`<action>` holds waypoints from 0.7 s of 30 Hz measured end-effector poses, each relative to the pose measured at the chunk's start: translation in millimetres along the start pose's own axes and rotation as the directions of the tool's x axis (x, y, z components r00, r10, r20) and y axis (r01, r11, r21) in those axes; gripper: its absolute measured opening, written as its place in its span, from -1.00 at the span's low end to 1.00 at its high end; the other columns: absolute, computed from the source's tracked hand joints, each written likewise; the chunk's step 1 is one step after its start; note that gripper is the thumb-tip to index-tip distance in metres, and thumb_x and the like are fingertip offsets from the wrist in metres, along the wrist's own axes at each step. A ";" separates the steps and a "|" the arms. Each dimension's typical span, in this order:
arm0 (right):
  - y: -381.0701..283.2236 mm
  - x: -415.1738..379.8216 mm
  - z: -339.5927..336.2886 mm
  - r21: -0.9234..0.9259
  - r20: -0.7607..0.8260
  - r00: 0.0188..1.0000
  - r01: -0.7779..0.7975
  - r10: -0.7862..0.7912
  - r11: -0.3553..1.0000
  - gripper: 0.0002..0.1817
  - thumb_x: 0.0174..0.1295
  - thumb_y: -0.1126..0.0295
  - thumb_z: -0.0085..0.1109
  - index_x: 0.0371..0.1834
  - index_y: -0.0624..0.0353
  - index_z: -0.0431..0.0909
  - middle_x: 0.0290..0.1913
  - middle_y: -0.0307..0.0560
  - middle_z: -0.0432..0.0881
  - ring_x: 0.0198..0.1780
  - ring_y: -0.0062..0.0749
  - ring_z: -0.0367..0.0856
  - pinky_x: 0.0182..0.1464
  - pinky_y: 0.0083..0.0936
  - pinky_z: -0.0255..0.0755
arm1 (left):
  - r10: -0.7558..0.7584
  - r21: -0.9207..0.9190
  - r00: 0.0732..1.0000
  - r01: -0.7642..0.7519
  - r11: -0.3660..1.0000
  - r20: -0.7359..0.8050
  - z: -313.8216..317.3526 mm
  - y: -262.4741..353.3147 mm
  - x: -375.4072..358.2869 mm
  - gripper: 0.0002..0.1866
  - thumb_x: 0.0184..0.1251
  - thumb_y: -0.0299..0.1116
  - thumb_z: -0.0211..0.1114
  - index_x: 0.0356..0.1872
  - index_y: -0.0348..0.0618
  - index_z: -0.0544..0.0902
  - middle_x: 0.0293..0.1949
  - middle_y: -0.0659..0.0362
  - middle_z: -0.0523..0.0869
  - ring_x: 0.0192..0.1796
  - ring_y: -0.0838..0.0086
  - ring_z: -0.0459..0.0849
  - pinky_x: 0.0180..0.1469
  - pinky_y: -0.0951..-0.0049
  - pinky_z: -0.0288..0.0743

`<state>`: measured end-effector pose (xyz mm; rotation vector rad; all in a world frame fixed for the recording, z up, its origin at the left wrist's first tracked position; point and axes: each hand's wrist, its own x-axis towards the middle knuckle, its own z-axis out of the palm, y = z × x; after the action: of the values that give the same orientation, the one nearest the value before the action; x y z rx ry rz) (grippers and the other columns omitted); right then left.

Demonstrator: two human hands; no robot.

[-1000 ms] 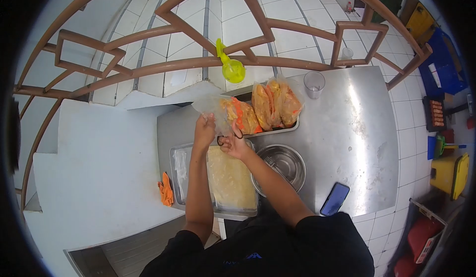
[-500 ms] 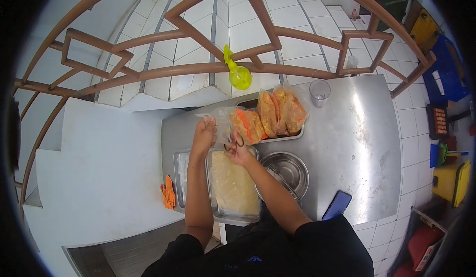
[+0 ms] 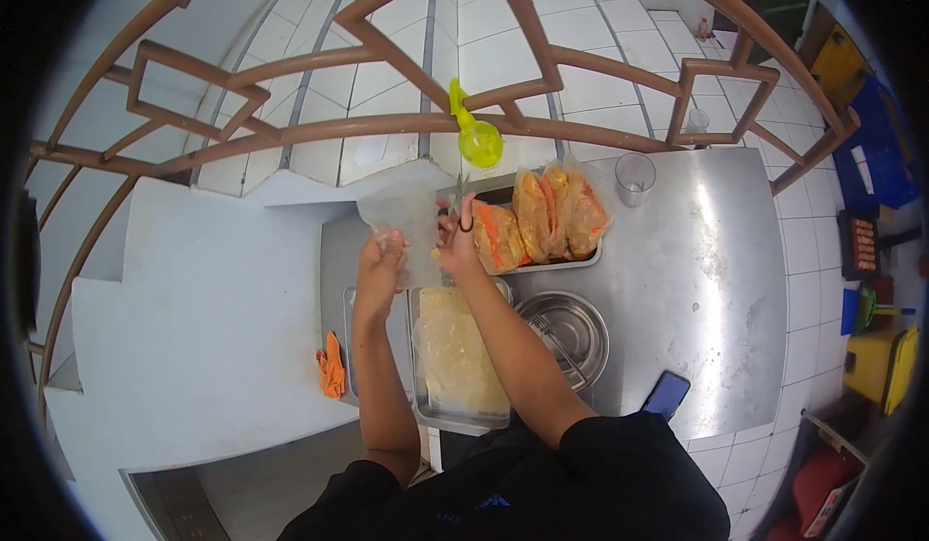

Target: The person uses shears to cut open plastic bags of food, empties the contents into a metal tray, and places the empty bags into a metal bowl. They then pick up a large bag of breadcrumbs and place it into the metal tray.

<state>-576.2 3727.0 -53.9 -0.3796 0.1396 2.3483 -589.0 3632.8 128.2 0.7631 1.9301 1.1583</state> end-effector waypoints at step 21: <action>-115.5 -226.5 -68.0 -0.884 -0.119 0.926 -0.263 0.359 0.387 -0.62 0.41 0.05 0.09 -0.05 0.18 0.53 -0.50 -0.36 0.36 -0.57 -0.74 0.19 -0.55 -0.71 0.08 | 0.329 0.910 0.873 0.251 0.330 -0.360 -14.2 -212.9 -80.1 -0.42 0.21 0.08 0.38 0.03 -0.22 0.55 -0.08 -0.17 0.62 -0.10 -0.04 0.62 -0.03 0.08 0.47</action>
<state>-325.9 3646.0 -46.9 -0.7980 -1.2728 2.6167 -580.9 3475.2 -36.2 1.1699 3.0944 -0.0021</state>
